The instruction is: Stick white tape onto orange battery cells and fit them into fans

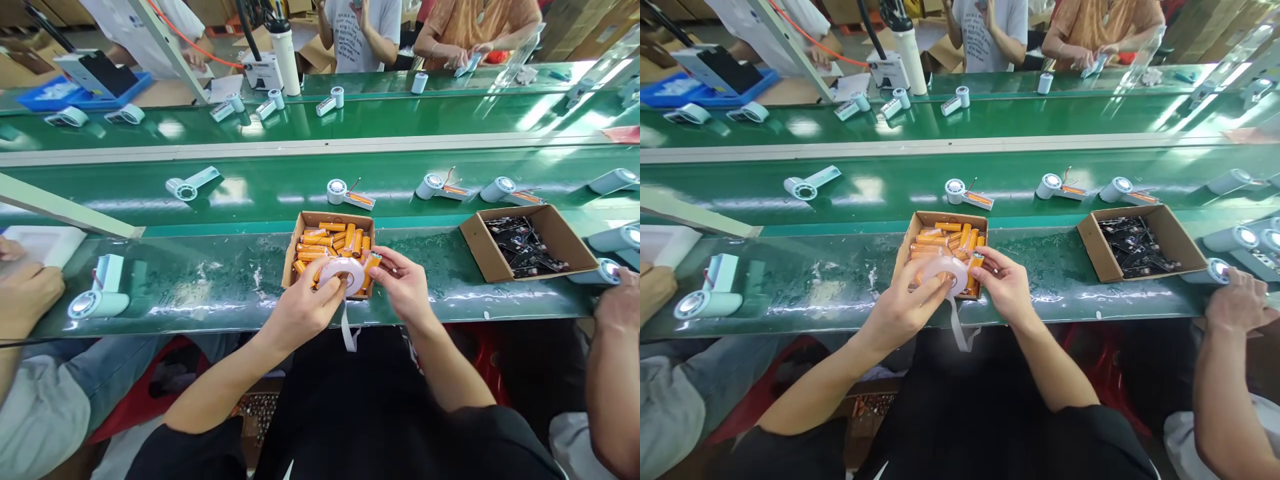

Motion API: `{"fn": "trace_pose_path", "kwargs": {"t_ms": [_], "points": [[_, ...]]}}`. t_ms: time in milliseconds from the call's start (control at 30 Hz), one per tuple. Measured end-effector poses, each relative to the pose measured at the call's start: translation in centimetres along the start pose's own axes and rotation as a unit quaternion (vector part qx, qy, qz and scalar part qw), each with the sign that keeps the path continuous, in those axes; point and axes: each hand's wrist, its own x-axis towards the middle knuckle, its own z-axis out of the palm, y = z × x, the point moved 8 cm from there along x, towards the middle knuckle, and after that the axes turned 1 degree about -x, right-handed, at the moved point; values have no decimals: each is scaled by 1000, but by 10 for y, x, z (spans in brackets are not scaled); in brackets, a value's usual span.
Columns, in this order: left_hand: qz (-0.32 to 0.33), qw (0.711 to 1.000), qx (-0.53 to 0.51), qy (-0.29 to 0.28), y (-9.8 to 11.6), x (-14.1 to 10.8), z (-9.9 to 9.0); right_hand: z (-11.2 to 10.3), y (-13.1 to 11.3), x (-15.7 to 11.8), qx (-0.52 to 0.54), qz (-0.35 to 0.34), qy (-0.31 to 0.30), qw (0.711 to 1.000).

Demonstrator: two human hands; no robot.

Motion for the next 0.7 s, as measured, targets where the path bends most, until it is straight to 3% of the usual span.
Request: {"fn": "trace_pose_path", "kwargs": {"t_ms": [67, 133, 200, 300, 400, 500, 600, 633, 700], "points": [[-46, 999, -13, 27, -3, 2, 4, -8, 7, -8, 74, -27, 100, 992], [-49, 998, -42, 5, -5, 5, 13, -9, 5, -12, 54, -38, 107, 992], [-6, 996, -74, -44, -4, 9, 20, -8, -4, -8, -47, -30, 28, 998], [60, 989, -84, -108, -3, 15, 24, -14, -15, 3, -217, 2, -102, 971], [78, 988, -51, -120, -3, 20, 22, -22, -17, 15, -250, 25, -140, 958], [29, 997, -31, -63, -2, 23, 19, -23, -15, 17, -105, 4, -18, 994], [-79, 996, -47, 16, 1, 20, 23, -15, -3, -3, 56, -47, 160, 984], [-116, 991, -56, 37, 3, 16, 25, -11, 1, -9, 78, -59, 191, 977], [-163, 982, -76, 60, 12, 9, 30, -10, 3, -11, 84, -67, 197, 974]]}}
